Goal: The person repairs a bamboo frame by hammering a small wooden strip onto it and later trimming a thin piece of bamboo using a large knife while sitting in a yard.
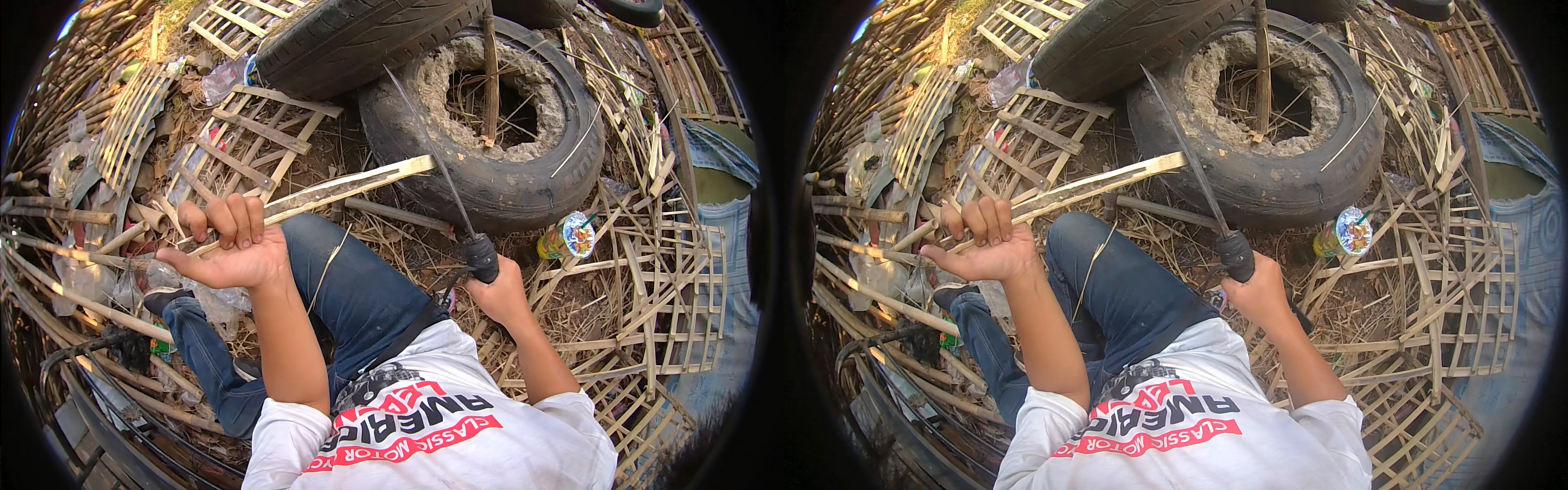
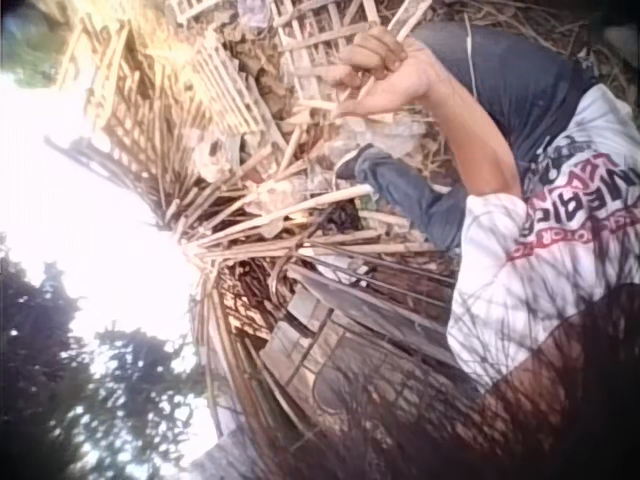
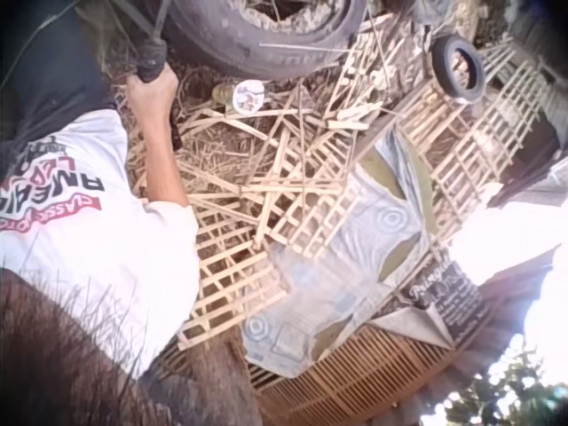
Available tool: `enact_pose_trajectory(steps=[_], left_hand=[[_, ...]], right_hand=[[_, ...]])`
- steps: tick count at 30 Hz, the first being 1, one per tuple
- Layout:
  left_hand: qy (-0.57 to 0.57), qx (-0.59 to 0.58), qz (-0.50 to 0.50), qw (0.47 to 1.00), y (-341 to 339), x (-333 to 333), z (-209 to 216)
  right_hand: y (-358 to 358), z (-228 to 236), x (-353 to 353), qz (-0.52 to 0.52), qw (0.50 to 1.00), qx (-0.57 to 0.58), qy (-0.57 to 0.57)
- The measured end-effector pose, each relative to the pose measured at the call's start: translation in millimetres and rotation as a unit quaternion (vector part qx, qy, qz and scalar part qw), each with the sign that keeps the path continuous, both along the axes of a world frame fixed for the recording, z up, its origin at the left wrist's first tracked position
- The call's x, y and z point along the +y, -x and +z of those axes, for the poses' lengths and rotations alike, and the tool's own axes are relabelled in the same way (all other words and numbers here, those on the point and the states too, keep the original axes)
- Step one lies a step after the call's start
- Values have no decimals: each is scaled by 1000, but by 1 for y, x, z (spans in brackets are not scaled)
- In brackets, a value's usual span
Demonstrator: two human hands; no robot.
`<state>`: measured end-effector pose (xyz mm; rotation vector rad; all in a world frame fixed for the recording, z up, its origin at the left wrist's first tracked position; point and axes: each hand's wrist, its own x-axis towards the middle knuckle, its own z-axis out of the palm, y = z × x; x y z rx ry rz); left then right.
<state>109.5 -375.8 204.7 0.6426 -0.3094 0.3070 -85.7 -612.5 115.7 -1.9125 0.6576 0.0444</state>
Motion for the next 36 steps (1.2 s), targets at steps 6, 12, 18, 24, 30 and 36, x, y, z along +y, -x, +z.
enact_pose_trajectory(steps=[6, 12, 18, 24, 30, 36], left_hand=[[76, -69, -26, 994, 24, 80, -2], [168, -13, -45, 985, 65, 140, -33], [201, 30, 24, 979, 108, 190, -56], [45, -23, -141, 989, 148, 225, -99], [3, 107, -352, 930, 156, 306, -140], [-381, 148, -664, 626, 65, 247, -81]], right_hand=[[-20, 20, 32, 18, 991, -83, -99], [-59, 34, 115, 1, 942, -223, -251], [-68, 30, 152, 2, 927, -212, -311], [-79, 26, 153, -13, 941, -138, -309], [-87, 29, 152, 22, 951, -144, -274], [-99, 36, 128, 102, 967, -142, -184]])
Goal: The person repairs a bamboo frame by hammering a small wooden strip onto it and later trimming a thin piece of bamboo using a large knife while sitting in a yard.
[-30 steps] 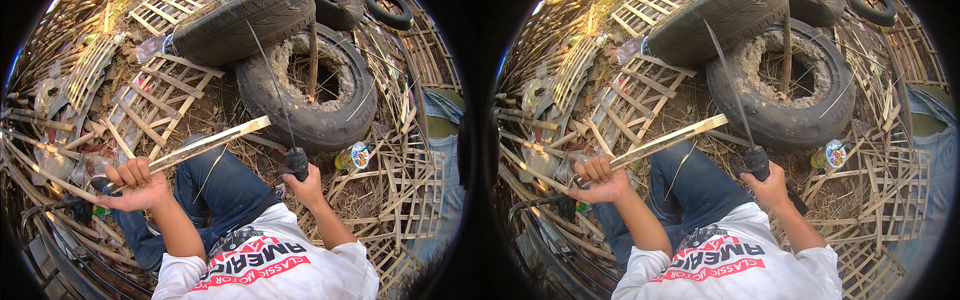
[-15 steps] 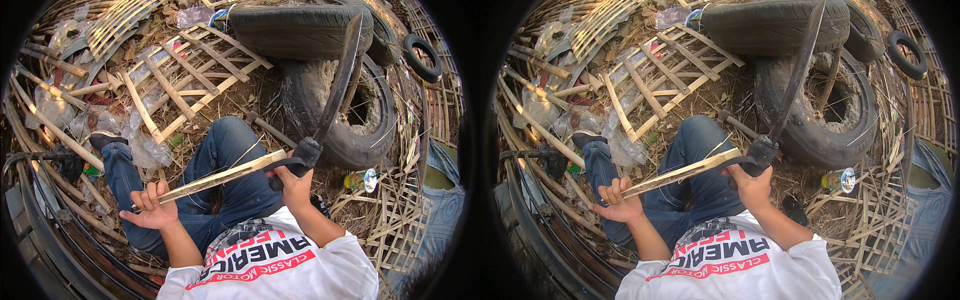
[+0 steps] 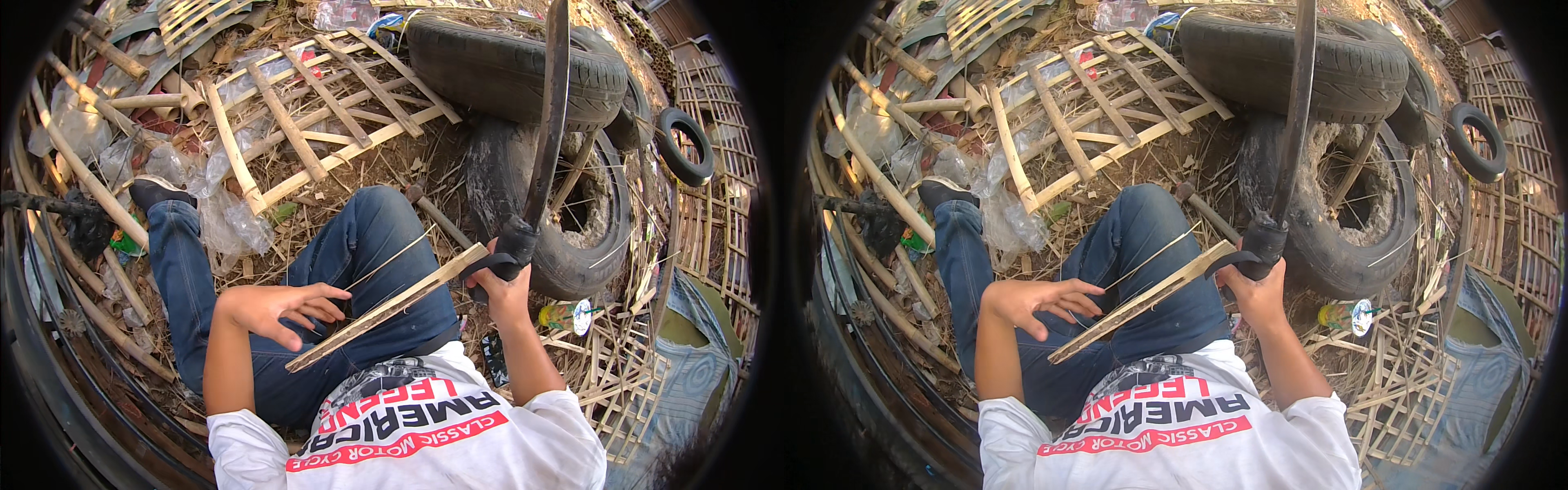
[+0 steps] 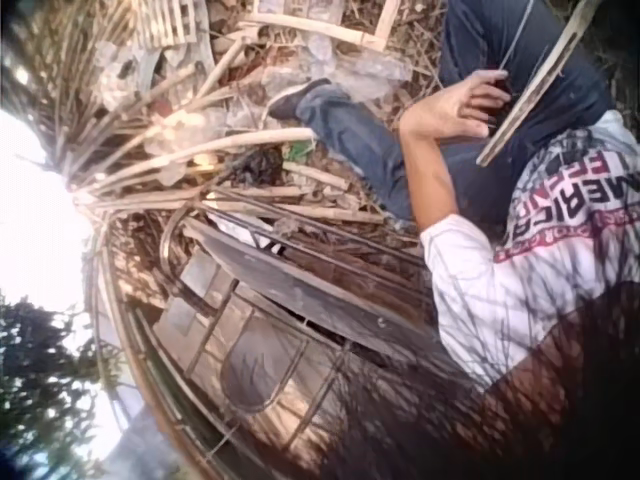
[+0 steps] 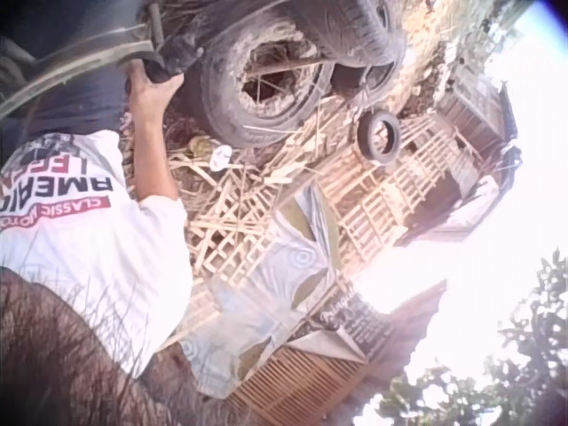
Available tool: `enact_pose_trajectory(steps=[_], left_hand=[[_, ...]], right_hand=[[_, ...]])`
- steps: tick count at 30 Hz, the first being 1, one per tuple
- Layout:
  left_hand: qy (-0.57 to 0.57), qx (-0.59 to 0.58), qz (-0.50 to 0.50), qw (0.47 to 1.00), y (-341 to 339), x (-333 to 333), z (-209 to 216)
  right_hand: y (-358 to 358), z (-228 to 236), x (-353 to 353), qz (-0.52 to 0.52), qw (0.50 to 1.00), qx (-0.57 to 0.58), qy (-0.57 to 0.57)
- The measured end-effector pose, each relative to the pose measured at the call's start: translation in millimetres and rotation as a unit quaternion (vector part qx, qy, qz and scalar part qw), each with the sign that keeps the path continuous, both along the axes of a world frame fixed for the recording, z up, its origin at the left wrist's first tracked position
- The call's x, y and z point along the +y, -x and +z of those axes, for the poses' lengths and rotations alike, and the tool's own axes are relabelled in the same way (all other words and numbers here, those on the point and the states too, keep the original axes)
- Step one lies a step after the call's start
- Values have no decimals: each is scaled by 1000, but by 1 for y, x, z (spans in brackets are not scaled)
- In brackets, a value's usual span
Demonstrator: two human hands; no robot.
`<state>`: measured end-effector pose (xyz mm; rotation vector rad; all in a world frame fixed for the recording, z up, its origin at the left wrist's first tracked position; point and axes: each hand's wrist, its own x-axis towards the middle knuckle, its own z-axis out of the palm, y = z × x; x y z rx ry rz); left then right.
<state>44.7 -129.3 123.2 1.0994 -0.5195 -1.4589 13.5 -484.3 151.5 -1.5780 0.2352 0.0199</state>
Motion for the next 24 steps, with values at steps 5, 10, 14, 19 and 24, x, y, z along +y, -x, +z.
enact_pose_trajectory(steps=[5, 10, 14, 19, 24], left_hand=[[-15, -5, -54, 998, 13, -70, -22], [21, 129, 63, 989, 47, -98, -22], [-51, 222, 130, 965, 41, -100, -18], [-85, -75, 240, 964, 35, -102, -13], [-128, -200, 279, 930, 28, -116, 3]], right_hand=[[-8, 16, -23, 27, 992, -35, 115], [-15, 17, -43, 14, 989, -70, 133], [-24, 36, -39, 12, 986, -45, 161], [-20, 41, -42, 59, 932, -68, 350], [-13, 49, -38, 186, 800, -119, 558]])
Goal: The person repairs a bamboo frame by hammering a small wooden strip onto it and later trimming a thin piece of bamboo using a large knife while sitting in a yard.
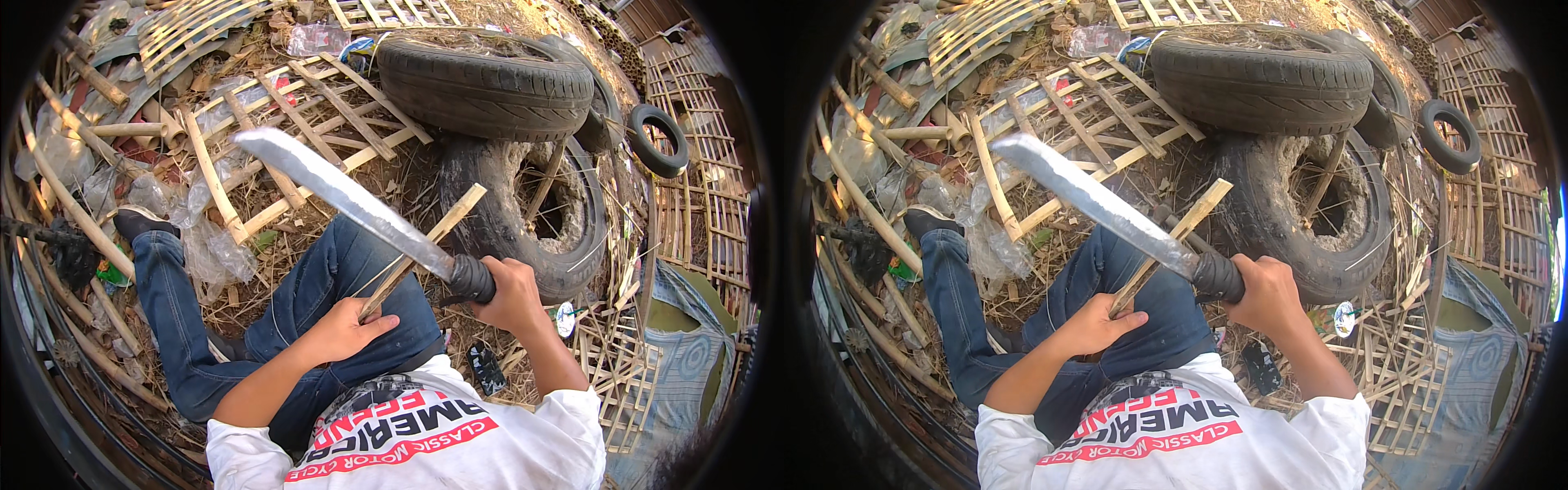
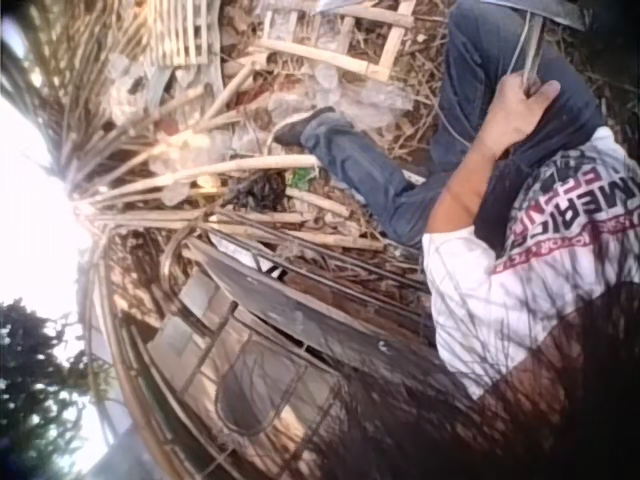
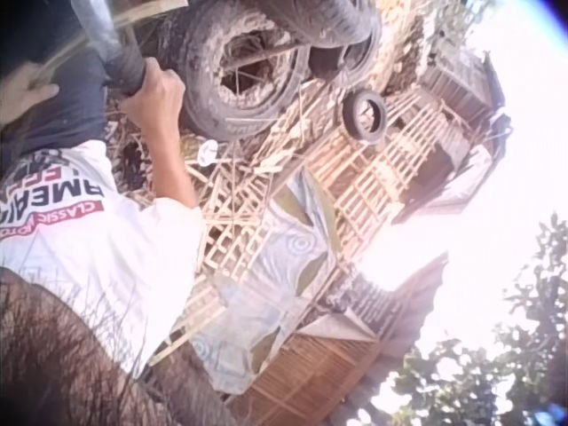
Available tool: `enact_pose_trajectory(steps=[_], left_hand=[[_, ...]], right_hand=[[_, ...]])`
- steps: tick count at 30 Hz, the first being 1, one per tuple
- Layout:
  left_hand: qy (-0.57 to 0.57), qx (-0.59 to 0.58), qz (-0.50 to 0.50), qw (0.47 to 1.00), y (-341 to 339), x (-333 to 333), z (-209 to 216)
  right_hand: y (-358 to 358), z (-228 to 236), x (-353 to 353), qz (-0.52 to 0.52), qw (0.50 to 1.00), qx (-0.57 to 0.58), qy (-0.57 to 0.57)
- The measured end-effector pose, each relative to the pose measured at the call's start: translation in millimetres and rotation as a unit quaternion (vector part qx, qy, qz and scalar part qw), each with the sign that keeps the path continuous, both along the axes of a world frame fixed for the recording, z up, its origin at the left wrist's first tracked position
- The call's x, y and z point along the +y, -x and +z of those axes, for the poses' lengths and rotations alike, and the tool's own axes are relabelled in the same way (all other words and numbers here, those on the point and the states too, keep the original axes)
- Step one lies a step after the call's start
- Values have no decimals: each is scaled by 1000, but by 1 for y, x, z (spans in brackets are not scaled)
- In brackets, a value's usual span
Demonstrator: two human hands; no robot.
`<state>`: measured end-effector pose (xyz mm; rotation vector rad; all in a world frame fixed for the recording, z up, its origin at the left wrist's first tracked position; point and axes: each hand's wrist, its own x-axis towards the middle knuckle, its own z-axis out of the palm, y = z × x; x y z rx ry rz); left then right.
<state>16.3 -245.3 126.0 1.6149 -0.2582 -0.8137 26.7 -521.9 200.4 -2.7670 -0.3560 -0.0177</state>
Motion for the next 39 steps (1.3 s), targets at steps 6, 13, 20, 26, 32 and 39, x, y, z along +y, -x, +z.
enact_pose_trajectory(steps=[6, 13, 20, 26, 32, 39], left_hand=[[7, 1, 51, 999, 21, 7, -11], [56, 72, 11, 996, -6, 7, 6], [77, 159, 45, 983, -6, 13, 4], [37, -41, 33, 998, -6, -12, 18], [8, -22, 35, 999, 18, -10, 6], [17, -30, 39, 999, 6, -23, 13]], right_hand=[[-39, 12, -41, -105, 986, -62, 111], [-6, 13, -14, -125, 991, -40, 18], [-9, 10, -7, -165, 981, -50, -92], [-12, 3, -7, 77, 996, -22, 46], [-37, 5, -36, -69, 994, -61, 52], [-25, 2, -22, 6, 996, 9, 88]])
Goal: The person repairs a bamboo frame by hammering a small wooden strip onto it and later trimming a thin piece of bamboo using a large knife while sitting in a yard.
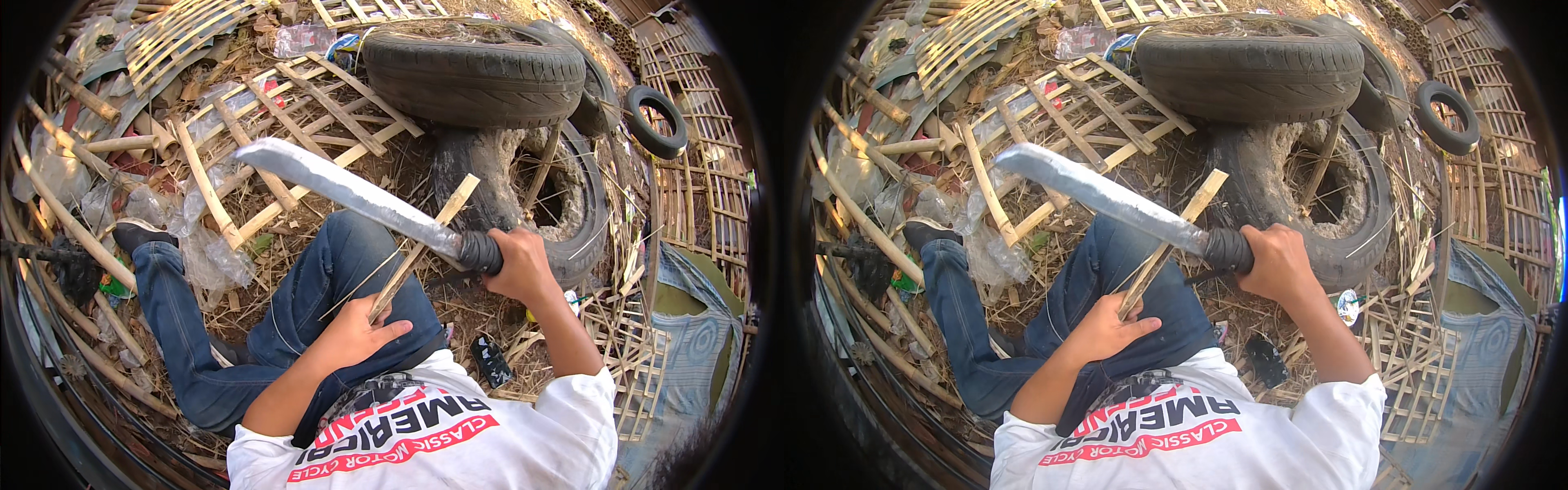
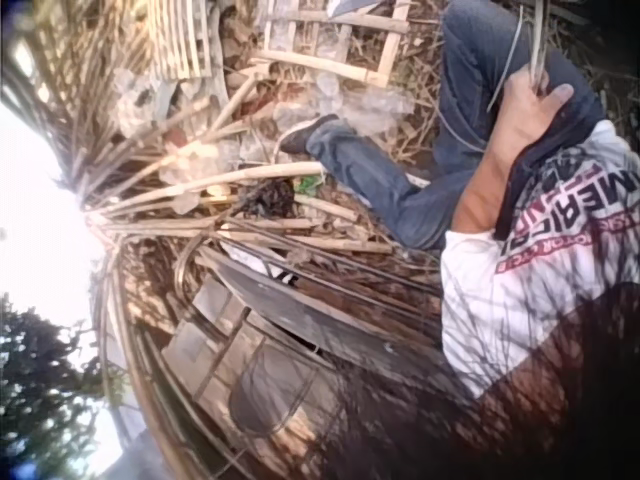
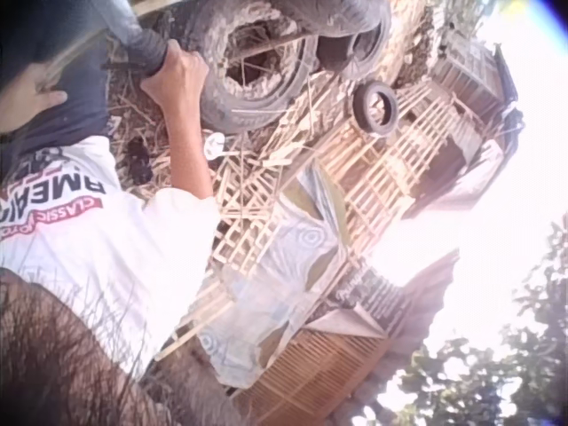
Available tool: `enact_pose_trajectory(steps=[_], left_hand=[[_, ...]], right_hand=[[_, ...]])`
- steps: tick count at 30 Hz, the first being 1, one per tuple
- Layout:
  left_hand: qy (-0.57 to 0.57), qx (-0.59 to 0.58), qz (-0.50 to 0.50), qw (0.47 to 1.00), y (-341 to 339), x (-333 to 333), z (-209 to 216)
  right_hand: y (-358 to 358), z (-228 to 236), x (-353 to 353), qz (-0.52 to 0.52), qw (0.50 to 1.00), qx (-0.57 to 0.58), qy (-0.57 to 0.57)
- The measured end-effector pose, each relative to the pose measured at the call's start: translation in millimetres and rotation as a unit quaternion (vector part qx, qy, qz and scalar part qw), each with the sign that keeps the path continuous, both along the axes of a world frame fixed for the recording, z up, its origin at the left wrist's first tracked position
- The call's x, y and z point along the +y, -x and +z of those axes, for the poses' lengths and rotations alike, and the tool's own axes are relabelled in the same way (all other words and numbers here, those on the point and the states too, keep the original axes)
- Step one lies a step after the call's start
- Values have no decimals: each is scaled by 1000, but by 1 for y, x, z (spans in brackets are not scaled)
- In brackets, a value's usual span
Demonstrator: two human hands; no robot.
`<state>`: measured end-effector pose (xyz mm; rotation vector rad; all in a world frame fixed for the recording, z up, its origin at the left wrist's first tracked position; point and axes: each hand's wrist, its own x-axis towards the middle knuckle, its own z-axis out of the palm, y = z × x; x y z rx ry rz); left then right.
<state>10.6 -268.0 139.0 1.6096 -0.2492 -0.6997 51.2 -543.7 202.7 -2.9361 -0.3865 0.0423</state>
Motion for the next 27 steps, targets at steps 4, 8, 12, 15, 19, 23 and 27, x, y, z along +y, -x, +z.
enact_pose_trajectory(steps=[4, 8, 12, 15, 19, 23, 27], left_hand=[[3, 8, -9, 1000, 6, 4, -11], [26, 39, 6, 999, 5, -2, 4], [41, 27, 0, 999, -1, 4, -12], [176, 344, -73, 920, 0, 18, -15], [376, 390, -142, 829, 9, 21, -34], [377, 414, -139, 817, 0, 22, -37], [380, 407, -169, 813, 16, 19, -29]], right_hand=[[-7, 1, -3, -47, 997, -12, -59], [-2, -2, 5, 40, 999, 3, -32], [-13, -9, -10, 25, 999, -28, 5], [-1, -9, 4, 65, 997, -33, -3], [-17, -14, -1, 187, 978, -86, -33], [-13, -16, -11, 141, 989, -46, -9], [-27, -9, -13, 210, 973, -89, -39]])
